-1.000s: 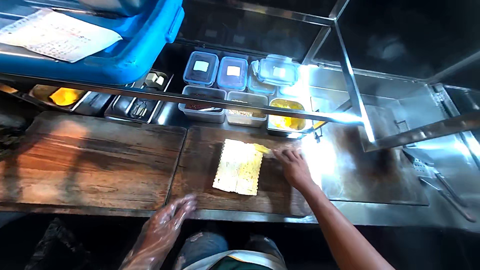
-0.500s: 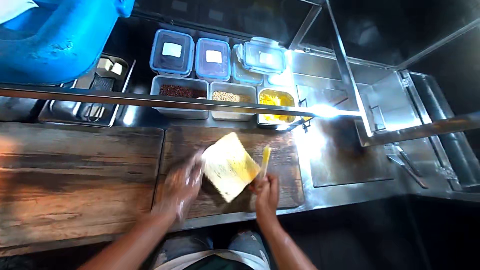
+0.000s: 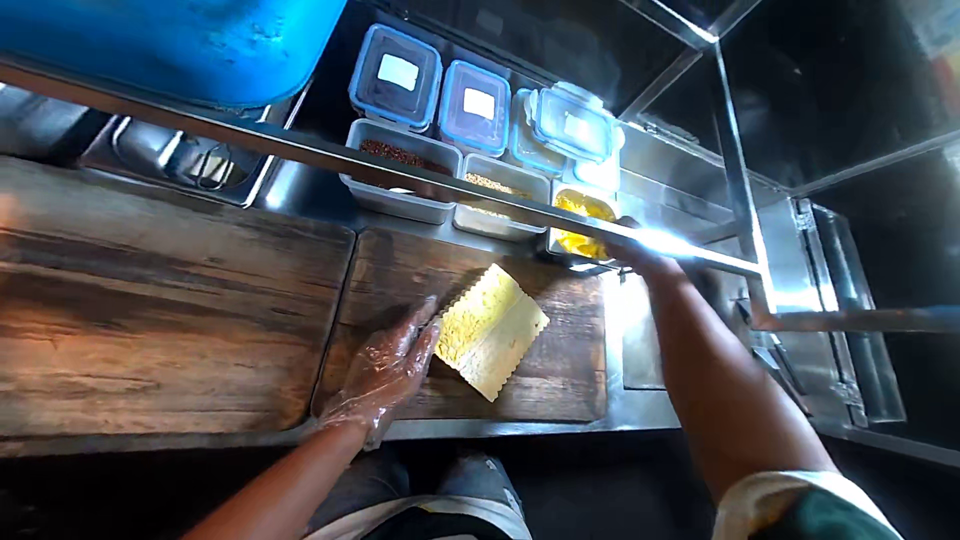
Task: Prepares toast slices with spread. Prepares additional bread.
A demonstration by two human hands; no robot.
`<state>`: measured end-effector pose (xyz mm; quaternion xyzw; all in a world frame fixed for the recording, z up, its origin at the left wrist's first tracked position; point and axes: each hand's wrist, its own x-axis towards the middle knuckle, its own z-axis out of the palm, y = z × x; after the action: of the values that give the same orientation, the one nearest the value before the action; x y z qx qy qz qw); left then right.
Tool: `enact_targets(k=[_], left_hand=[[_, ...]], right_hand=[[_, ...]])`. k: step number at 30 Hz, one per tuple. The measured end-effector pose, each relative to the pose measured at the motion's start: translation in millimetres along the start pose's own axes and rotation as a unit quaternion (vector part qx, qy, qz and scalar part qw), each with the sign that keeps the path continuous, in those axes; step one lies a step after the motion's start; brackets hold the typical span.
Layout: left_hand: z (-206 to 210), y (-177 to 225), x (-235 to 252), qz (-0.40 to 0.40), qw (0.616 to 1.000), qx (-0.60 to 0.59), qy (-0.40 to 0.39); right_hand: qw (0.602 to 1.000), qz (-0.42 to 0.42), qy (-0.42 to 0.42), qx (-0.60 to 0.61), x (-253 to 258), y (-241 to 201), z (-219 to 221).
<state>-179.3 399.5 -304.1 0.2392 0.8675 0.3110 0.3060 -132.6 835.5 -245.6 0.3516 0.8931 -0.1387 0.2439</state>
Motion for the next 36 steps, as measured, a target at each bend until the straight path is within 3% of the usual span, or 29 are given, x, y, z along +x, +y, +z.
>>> enact_targets(k=[3, 8, 10, 13, 16, 18, 20, 22, 24, 25, 28, 33, 35, 36], left_hand=[[0.9, 0.0, -10.0, -0.007, 0.999, -0.013, -0.031], [15.0, -10.3, -31.6, -0.033, 0.985, -0.16, -0.048], [22.0, -13.1, -36.8, -0.061, 0.969, -0.235, -0.05], [31.3, -17.3, -49.4, -0.088, 0.92, -0.382, -0.008], [36.1, -29.7, -65.5, -0.111, 0.885, -0.449, 0.054], [32.9, -33.8, -81.4, -0.133, 0.879, -0.45, 0.082], [30.9, -36.9, -97.8, -0.149, 0.879, -0.437, 0.116], [30.7, -38.3, -114.4, -0.16, 0.882, -0.421, 0.142], [32.4, -35.5, -131.6, -0.17, 0.89, -0.394, 0.154], [33.2, -32.4, -140.9, -0.171, 0.896, -0.379, 0.157], [35.3, -17.8, -164.4, -0.168, 0.915, -0.326, 0.17], [59.7, -9.8, -202.2, -0.202, 0.93, -0.261, 0.164], [62.5, -4.5, -216.6, -0.196, 0.941, -0.235, 0.147], [63.2, -2.3, -222.5, -0.193, 0.942, -0.232, 0.148]], right_hand=[[0.992, 0.028, 0.006, 0.121, -1.1, 13.7, 10.2], [0.962, 0.117, -0.019, 0.247, 10.8, 24.1, 18.4], [0.915, 0.132, -0.032, 0.38, 0.8, 22.3, 15.2], [0.786, 0.12, -0.06, 0.603, -43.8, 24.4, 13.9], [0.739, 0.048, -0.073, 0.668, -103.1, 28.5, 38.5], [0.758, -0.008, -0.1, 0.645, -147.5, 26.0, 70.9], [0.834, -0.066, -0.077, 0.542, -179.8, 14.1, 111.8], [0.933, -0.115, -0.016, 0.339, -200.6, -7.4, 144.4], [0.977, -0.122, 0.067, 0.158, -223.9, -26.4, 174.9], [0.977, -0.144, 0.118, 0.107, -238.1, -28.7, 192.2], [0.964, -0.199, 0.166, 0.057, -268.2, -27.4, 206.4], [0.974, -0.154, 0.108, 0.128, -224.9, -33.3, 186.4], [0.971, -0.184, 0.058, 0.143, -243.8, -33.3, 191.0], [0.968, -0.187, -0.006, 0.165, -254.9, -32.6, 188.1]])
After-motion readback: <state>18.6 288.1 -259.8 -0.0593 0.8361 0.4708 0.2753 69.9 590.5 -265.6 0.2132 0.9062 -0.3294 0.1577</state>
